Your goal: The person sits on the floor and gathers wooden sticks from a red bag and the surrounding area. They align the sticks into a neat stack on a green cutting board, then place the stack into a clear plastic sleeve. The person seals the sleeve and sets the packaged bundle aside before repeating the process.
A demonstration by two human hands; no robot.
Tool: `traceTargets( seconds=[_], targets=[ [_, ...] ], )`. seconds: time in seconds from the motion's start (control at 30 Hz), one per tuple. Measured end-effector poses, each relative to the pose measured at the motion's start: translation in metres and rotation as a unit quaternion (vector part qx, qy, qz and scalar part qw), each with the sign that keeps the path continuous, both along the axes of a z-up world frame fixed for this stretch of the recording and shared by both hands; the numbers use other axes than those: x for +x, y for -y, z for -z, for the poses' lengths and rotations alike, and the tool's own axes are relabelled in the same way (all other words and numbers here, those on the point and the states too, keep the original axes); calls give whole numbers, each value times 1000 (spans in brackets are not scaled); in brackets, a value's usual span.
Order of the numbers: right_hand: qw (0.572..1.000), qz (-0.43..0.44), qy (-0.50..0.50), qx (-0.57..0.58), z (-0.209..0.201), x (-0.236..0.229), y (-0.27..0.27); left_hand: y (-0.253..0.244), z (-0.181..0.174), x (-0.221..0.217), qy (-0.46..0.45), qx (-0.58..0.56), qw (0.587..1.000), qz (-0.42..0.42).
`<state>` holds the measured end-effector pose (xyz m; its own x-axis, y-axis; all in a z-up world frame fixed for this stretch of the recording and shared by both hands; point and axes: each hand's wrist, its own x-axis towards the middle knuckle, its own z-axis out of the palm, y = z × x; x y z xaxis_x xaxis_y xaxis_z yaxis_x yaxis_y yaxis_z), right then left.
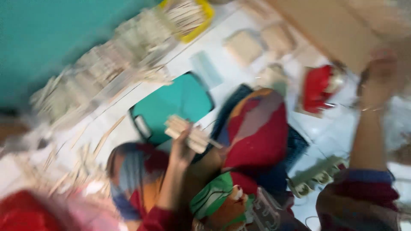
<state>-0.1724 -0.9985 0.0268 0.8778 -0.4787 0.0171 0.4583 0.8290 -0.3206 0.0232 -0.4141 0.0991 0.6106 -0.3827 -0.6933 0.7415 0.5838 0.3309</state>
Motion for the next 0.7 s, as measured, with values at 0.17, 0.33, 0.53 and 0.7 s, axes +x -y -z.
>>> traceTargets(
  seconds=[0.17,0.33,0.53,0.7],
  targets=[
    [908,-250,-176,-287,-57,161,-297,11,-3,15,39,9,999,-32],
    [646,-168,-88,-740,-53,237,-434,-11,18,51,125,56,983,-124],
    [644,-23,-43,-763,-70,276,-469,-24,43,80,406,275,858,-154],
    [524,48,92,-845,-47,281,-494,-25,140,83,536,348,765,-76]
  ],
)
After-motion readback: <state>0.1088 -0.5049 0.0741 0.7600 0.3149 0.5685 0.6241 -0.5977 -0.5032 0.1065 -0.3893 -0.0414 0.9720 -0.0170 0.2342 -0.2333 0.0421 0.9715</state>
